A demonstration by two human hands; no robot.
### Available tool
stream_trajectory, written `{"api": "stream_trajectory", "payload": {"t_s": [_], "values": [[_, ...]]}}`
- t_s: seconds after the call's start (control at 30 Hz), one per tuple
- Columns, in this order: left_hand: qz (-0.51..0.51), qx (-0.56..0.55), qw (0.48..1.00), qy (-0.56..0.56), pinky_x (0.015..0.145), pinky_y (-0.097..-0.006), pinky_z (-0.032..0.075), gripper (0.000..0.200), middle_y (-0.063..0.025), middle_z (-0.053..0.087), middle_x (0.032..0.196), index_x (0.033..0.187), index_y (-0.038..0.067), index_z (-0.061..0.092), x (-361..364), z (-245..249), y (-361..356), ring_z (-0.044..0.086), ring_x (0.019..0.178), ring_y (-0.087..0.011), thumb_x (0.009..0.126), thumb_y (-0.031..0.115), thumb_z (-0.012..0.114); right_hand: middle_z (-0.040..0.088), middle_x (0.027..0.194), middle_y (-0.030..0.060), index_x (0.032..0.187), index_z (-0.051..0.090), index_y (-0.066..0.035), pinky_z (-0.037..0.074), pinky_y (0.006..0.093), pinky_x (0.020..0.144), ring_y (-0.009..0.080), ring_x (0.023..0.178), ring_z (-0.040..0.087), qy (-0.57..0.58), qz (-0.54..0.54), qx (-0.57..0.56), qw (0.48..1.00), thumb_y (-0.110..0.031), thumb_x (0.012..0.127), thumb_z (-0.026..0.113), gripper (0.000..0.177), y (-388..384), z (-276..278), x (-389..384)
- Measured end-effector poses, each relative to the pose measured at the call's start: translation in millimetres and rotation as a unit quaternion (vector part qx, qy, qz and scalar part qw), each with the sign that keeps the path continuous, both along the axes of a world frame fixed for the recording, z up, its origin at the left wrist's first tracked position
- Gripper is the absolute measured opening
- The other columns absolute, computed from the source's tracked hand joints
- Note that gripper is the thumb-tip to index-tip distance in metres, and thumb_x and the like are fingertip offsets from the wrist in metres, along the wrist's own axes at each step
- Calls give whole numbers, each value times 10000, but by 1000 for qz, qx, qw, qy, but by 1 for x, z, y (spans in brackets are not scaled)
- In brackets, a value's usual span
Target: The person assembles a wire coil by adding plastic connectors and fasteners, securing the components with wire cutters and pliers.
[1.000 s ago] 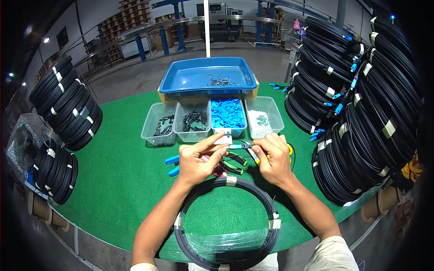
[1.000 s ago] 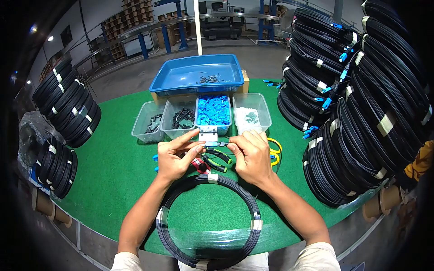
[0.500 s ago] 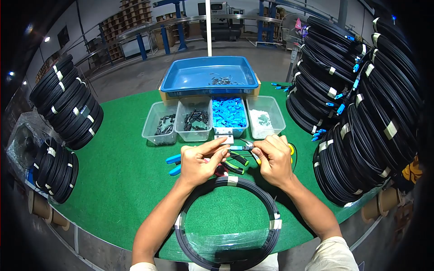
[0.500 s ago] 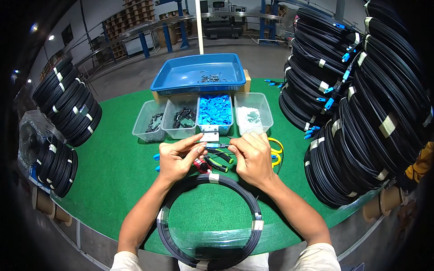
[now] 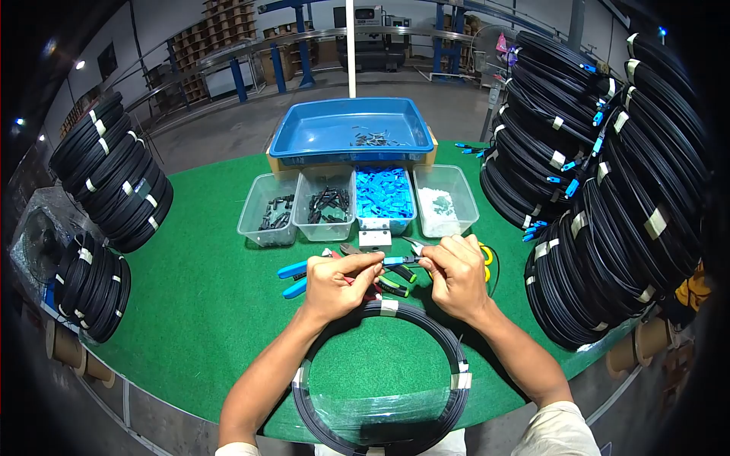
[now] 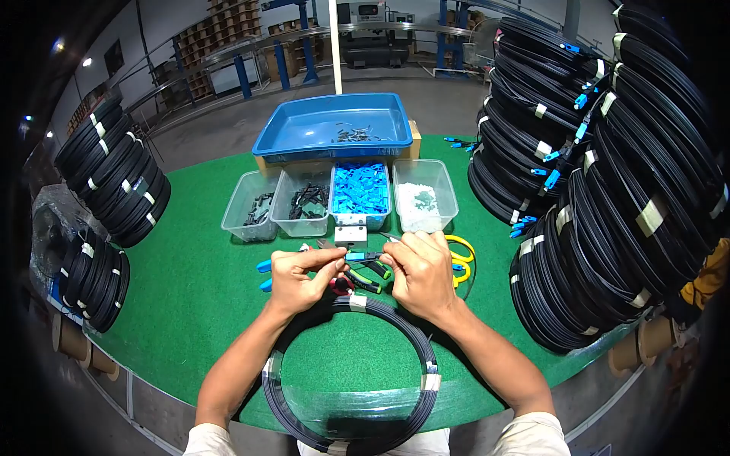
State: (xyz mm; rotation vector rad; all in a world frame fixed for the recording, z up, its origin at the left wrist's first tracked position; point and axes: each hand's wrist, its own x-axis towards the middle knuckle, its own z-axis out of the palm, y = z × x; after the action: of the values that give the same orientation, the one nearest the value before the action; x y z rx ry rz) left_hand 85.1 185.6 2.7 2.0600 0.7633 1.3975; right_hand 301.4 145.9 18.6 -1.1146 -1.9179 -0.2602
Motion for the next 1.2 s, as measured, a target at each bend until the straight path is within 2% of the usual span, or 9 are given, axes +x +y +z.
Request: {"api": "stream_trajectory", "payload": {"t_s": [0.1, 0.37, 0.5, 0.57, 0.83, 0.9, 1.03, 1.1, 1.2], "values": [[3, -19, 1000, -11, 648, -245, 587, 178, -138, 748, 823, 993, -54, 735, 1, -3, -1, 736, 730, -164, 822, -41, 686, 543, 699, 72, 815, 657, -36, 335, 391, 648, 255, 670, 520, -8, -2, 7, 1000, -110, 773, 713, 102, 1, -3, -1], [-11, 62, 996, 56, 665, -244, 588, 189, -152, 747, 836, 973, -52, 738, -8, 1, 3, 741, 718, -176, 790, -44, 689, 538, 670, 73, 801, 669, -38, 333, 381, 645, 256, 653, 519, 35, 49, -41, 997, -114, 778, 714, 92, 8, -9, 4], [-26, 59, 998, 26, 657, -262, 594, 176, -155, 743, 813, 939, -61, 735, -8, -2, 10, 738, 706, -184, 774, -70, 673, 546, 677, 72, 812, 673, -41, 332, 375, 648, 253, 658, 520, 24, 89, -73, 993, -113, 785, 710, 86, 9, -4, 10], [-11, -73, 994, -75, 597, -263, 583, 191, -135, 740, 770, 916, -32, 740, -5, -5, 9, 736, 681, -179, 726, -48, 727, 547, 678, 69, 818, 674, -42, 329, 371, 648, 249, 660, 516, 29, 118, -83, 989, -112, 788, 709, 85, 11, -5, 13], [-21, -24, 999, -29, 568, -243, 570, 43, -96, 721, 677, 773, -47, 698, -7, -7, 8, 722, 619, -152, 737, -53, 720, 535, 670, 68, 813, 678, -35, 331, 366, 649, 246, 663, 513, 36, 124, -92, 987, -85, 754, 723, 89, 10, -7, 9], [-1, 35, 999, -2, 548, -242, 561, 26, -83, 718, 662, 763, -41, 699, -8, -6, 9, 718, 607, -145, 746, -52, 717, 537, 670, 67, 812, 680, -35, 333, 364, 649, 246, 664, 514, 38, 124, -98, 987, -82, 748, 726, 91, 9, -8, 9], [-5, 26, 1000, 5, 559, -256, 571, 61, -126, 709, 666, 776, -73, 703, -8, -4, 7, 714, 608, -169, 735, -114, 682, 549, 678, 68, 822, 688, -38, 340, 364, 653, 248, 668, 519, 29, 122, -95, 988, -86, 754, 723, 91, 8, -7, 10], [-31, -36, 999, -26, 564, -255, 569, 48, -121, 713, 676, 782, -72, 705, -8, -8, 9, 712, 614, -158, 740, -94, 704, 557, 686, 68, 831, 688, -40, 345, 365, 656, 251, 671, 524, 19, 120, -94, 988, -93, 762, 719, 92, 10, -4, 11], [-6, -60, 998, -26, 591, -251, 570, 97, -113, 721, 702, 823, -64, 714, -10, -5, 13, 710, 638, -144, 739, -49, 759, 591, 731, 86, 878, 682, -40, 378, 385, 676, 278, 711, 559, 7, 90, -113, 990, -125, 831, 680, 97, 11, -3, 9]]}}
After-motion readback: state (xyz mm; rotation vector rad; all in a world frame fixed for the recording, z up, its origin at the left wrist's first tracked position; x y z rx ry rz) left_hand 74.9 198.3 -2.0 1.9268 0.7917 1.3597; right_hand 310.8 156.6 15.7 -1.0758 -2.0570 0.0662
